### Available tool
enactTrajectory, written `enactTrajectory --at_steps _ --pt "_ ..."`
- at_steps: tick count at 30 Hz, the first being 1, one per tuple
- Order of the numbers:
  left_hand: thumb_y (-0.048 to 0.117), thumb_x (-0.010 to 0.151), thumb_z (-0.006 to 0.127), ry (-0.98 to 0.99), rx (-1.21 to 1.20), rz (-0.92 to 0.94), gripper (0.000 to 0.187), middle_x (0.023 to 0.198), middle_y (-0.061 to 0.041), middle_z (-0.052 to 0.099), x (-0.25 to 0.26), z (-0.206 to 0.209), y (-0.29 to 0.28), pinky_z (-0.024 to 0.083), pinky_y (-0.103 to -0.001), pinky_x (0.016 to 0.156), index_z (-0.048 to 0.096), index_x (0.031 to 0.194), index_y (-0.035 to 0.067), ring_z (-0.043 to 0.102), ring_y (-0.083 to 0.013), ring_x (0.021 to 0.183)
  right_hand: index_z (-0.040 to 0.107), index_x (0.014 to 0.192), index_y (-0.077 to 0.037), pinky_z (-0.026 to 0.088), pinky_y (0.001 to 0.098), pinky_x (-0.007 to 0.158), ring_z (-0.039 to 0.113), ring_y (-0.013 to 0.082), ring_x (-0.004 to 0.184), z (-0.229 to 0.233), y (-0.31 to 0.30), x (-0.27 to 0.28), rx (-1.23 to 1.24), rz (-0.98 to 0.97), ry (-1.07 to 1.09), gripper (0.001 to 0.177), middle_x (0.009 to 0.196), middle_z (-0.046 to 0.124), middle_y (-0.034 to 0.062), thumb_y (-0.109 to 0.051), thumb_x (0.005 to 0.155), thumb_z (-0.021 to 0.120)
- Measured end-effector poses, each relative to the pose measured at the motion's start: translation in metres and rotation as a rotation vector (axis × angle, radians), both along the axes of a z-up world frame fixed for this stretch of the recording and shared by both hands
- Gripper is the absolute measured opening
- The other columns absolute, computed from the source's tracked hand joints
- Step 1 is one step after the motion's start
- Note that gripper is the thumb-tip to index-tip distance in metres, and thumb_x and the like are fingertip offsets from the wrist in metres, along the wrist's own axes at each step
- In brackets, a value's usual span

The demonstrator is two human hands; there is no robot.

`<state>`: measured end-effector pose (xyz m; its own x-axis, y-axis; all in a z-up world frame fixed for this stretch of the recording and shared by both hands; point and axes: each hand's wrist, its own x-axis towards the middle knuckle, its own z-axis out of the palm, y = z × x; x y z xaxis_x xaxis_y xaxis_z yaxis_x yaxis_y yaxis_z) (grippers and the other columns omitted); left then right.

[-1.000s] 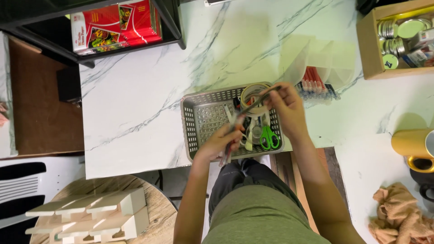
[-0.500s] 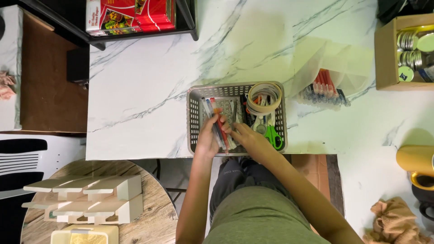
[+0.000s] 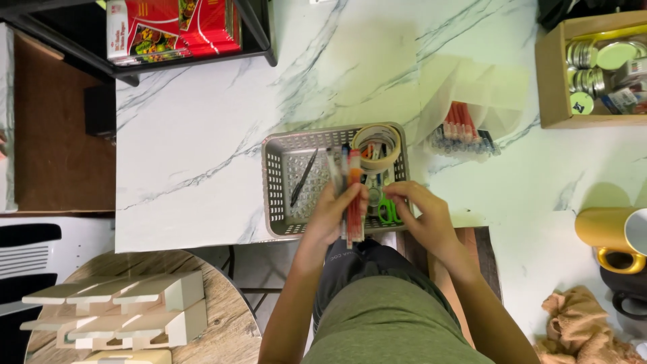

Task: Organizing pens, tape, and scissors into a basket and clear containers on a desk.

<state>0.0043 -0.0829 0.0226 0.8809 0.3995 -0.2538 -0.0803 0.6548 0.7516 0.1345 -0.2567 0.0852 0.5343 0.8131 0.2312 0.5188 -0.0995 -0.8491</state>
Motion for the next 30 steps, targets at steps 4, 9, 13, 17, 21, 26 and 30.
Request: enactTrajectory --at_steps 4,9,13,17,21,26,30 --pt "0.011 0.106 0.059 -0.03 0.004 -0.135 0.025 0.095 -0.009 0.07 0.021 0.015 -0.019 0.059 -0.032 0.072 0.053 0.127 -0.001 0.069 -0.0169 0.079 0.064 0.128 -0.003 0.055 0.0284 0.091 0.07 0.0149 0.106 0.006 -0.001 0.015 0.061 -0.046 0.327 0.029 0.118 0.071 0.0066 -0.006 0.099 0.061" --pt "0.015 0.11 0.061 -0.039 0.145 -0.365 0.021 0.097 -0.012 0.071 0.035 0.02 -0.043 0.06 -0.032 0.073 0.062 0.115 -0.006 0.07 -0.0175 0.081 0.063 0.129 0.001 0.051 0.0251 0.079 0.062 0.0095 0.085 -0.018 -0.012 0.039 0.064 -0.005 0.74 0.033 0.094 0.067 0.0022 -0.02 0.105 0.057" --pt "0.017 0.11 0.06 -0.065 0.139 -0.38 0.021 0.096 -0.012 0.069 0.047 0.02 -0.061 0.057 -0.031 0.07 0.058 0.121 -0.002 0.068 -0.0167 0.078 0.067 0.115 0.004 0.051 0.0269 0.062 0.06 0.0106 0.064 -0.026 -0.026 0.05 0.012 0.03 0.858 0.029 0.077 0.065 0.0028 -0.023 0.106 0.059" --pt "0.022 0.112 0.05 -0.105 0.051 -0.455 0.034 0.105 -0.013 0.071 0.061 0.047 -0.071 0.06 -0.031 0.077 0.047 0.139 0.001 0.07 -0.017 0.084 0.069 0.111 0.003 0.046 0.0261 0.053 0.053 0.0093 0.056 -0.024 -0.043 0.057 0.065 -0.065 0.908 0.029 0.073 0.064 0.0022 -0.024 0.106 0.059" --pt "0.021 0.113 0.048 -0.129 0.057 -0.52 0.044 0.107 -0.017 0.07 0.075 0.051 -0.084 0.061 -0.036 0.077 0.038 0.149 -0.003 0.072 -0.0216 0.086 0.071 0.112 0.001 0.049 0.0253 0.063 0.058 0.008 0.066 -0.005 -0.059 0.067 0.128 -0.158 0.839 0.031 0.082 0.068 0.0033 -0.025 0.107 0.056" --pt "0.02 0.112 0.048 -0.176 0.048 -0.545 0.043 0.107 -0.018 0.068 0.096 0.066 -0.104 0.062 -0.038 0.081 0.037 0.147 -0.002 0.072 -0.0246 0.089 0.071 0.109 0.002 0.052 0.0244 0.08 0.064 0.0075 0.085 0.011 -0.079 0.082 0.182 -0.26 0.678 0.034 0.099 0.073 0.0042 -0.026 0.109 0.052" --pt "0.018 0.118 0.05 -0.242 -0.159 -0.596 0.035 0.114 -0.017 0.062 0.106 0.041 -0.121 0.063 -0.046 0.087 0.043 0.139 -0.009 0.072 -0.0295 0.097 0.071 0.109 0.001 0.051 0.0278 0.078 0.062 0.0127 0.076 0.006 -0.096 0.096 0.167 -0.311 0.701 0.033 0.091 0.072 0.0092 -0.027 0.111 0.052"
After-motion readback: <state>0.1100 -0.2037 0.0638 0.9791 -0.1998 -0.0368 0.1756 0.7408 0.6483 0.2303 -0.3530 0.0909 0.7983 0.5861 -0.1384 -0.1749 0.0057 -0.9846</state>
